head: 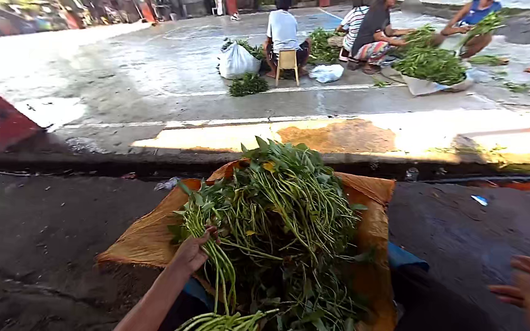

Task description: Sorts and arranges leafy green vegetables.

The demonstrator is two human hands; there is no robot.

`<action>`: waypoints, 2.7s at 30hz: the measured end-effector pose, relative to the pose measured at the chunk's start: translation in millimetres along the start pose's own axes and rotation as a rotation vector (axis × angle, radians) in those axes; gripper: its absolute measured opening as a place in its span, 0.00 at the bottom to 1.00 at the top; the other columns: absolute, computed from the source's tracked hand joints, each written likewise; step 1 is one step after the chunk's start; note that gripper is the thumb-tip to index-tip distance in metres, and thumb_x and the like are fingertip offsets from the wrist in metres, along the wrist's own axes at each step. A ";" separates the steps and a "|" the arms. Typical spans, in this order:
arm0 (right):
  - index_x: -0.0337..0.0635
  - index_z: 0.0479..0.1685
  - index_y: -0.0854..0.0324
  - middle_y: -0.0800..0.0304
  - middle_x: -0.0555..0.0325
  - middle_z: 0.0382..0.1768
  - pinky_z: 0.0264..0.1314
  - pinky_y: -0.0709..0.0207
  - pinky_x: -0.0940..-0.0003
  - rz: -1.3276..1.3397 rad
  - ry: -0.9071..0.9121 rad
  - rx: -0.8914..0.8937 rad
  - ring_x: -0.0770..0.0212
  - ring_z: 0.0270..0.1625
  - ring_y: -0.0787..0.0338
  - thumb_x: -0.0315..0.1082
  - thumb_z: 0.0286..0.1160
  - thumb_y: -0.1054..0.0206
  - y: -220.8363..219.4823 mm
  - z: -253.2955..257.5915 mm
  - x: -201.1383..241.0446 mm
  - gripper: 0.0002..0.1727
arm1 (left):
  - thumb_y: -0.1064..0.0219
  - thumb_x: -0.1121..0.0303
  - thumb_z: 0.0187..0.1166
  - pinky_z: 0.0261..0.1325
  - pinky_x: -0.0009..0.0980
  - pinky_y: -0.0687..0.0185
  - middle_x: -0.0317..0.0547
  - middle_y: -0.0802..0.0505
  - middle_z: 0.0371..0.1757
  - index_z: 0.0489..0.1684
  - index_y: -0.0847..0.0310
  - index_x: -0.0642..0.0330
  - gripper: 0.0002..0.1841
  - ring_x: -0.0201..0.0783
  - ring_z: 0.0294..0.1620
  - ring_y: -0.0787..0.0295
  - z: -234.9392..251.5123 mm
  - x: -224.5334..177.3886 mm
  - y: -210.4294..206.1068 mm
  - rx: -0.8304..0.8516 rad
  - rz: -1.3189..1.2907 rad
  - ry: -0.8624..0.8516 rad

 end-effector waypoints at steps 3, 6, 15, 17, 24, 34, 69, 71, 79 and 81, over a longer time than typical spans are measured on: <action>0.26 0.77 0.28 0.25 0.22 0.71 0.48 0.12 0.42 -0.175 0.381 0.138 0.34 0.50 0.08 0.33 0.76 0.30 -158.8 26.9 72.5 0.31 | 0.51 0.78 0.90 0.38 0.32 0.11 0.46 0.11 0.37 0.55 0.31 0.61 0.06 0.37 0.31 0.11 -6.3 -1.6 -1.2 -0.010 -0.027 0.011; 0.34 0.66 0.15 0.08 0.38 0.54 0.59 0.15 0.44 -0.184 0.445 0.383 0.42 0.51 0.06 0.36 0.85 0.38 -291.3 34.4 141.1 0.19 | 0.51 0.78 0.90 0.40 0.32 0.10 0.46 0.11 0.38 0.54 0.30 0.62 0.06 0.37 0.32 0.10 -6.1 0.0 -0.3 -0.004 -0.056 0.010; 0.33 0.81 0.30 0.12 0.30 0.57 0.67 0.23 0.38 -0.204 0.169 0.574 0.34 0.60 0.12 0.32 0.89 0.45 -361.8 77.2 170.3 0.24 | 0.51 0.78 0.90 0.40 0.32 0.11 0.48 0.11 0.39 0.52 0.29 0.63 0.06 0.38 0.32 0.11 5.6 -7.1 3.1 0.001 -0.084 -0.017; 0.34 0.75 0.24 0.12 0.35 0.40 0.50 0.21 0.40 0.055 0.266 0.331 0.40 0.40 0.13 0.32 0.90 0.46 -313.9 73.1 190.8 0.20 | 0.52 0.79 0.90 0.40 0.32 0.10 0.48 0.10 0.39 0.52 0.29 0.63 0.07 0.38 0.32 0.10 4.4 -7.7 3.0 0.008 -0.105 -0.018; 0.34 0.82 0.30 0.10 0.34 0.51 0.63 0.21 0.44 0.028 0.215 0.514 0.41 0.52 0.09 0.37 0.94 0.52 -341.0 31.9 156.1 0.25 | 0.51 0.78 0.90 0.41 0.33 0.10 0.48 0.11 0.39 0.54 0.29 0.62 0.07 0.39 0.33 0.10 5.6 -5.5 0.0 0.010 -0.094 -0.008; 0.28 0.75 0.26 0.11 0.34 0.43 0.53 0.20 0.42 0.167 0.359 0.258 0.41 0.42 0.11 0.33 0.93 0.53 -319.5 39.7 191.4 0.23 | 0.51 0.79 0.90 0.41 0.32 0.10 0.48 0.11 0.40 0.54 0.29 0.62 0.07 0.39 0.33 0.11 5.4 -3.9 -0.7 0.028 -0.117 0.008; 0.39 0.61 0.10 0.07 0.46 0.46 0.51 0.12 0.48 0.165 0.547 0.451 0.49 0.45 0.06 0.34 0.75 0.31 -365.4 -57.2 187.2 0.17 | 0.42 0.82 0.85 0.54 0.35 0.12 0.52 0.14 0.58 0.77 0.38 0.64 0.22 0.37 0.51 0.11 9.1 -9.2 2.7 0.002 0.128 -0.119; 0.34 0.56 0.10 0.06 0.51 0.38 0.39 0.11 0.60 0.280 0.681 0.001 0.60 0.34 0.08 0.31 0.76 0.35 -267.7 -11.7 232.6 0.16 | 0.43 0.81 0.85 0.52 0.35 0.12 0.51 0.14 0.56 0.76 0.37 0.64 0.21 0.37 0.49 0.11 8.6 -8.1 6.4 -0.029 0.124 -0.117; 0.27 0.44 0.14 0.11 0.54 0.36 0.37 0.19 0.77 0.430 0.907 -0.738 0.72 0.33 0.13 0.29 0.82 0.36 -48.3 42.9 359.9 0.11 | 0.43 0.80 0.86 0.47 0.32 0.11 0.47 0.13 0.51 0.75 0.37 0.62 0.20 0.33 0.44 0.10 11.4 -7.9 5.5 -0.029 0.134 -0.119; 0.32 0.36 0.09 0.11 0.47 0.31 0.32 0.19 0.66 0.165 1.074 -0.587 0.58 0.31 0.11 0.26 0.75 0.33 -106.7 8.4 429.2 0.08 | 0.44 0.80 0.87 0.48 0.32 0.11 0.48 0.14 0.52 0.76 0.38 0.62 0.20 0.33 0.45 0.11 10.8 -3.2 7.5 -0.036 0.155 -0.098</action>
Point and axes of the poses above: each hand's wrist, its own z-axis towards the middle knuckle, its own y-axis out of the back of the hand, x = y × z, the point moved 10 cm from there along z, towards the middle knuckle
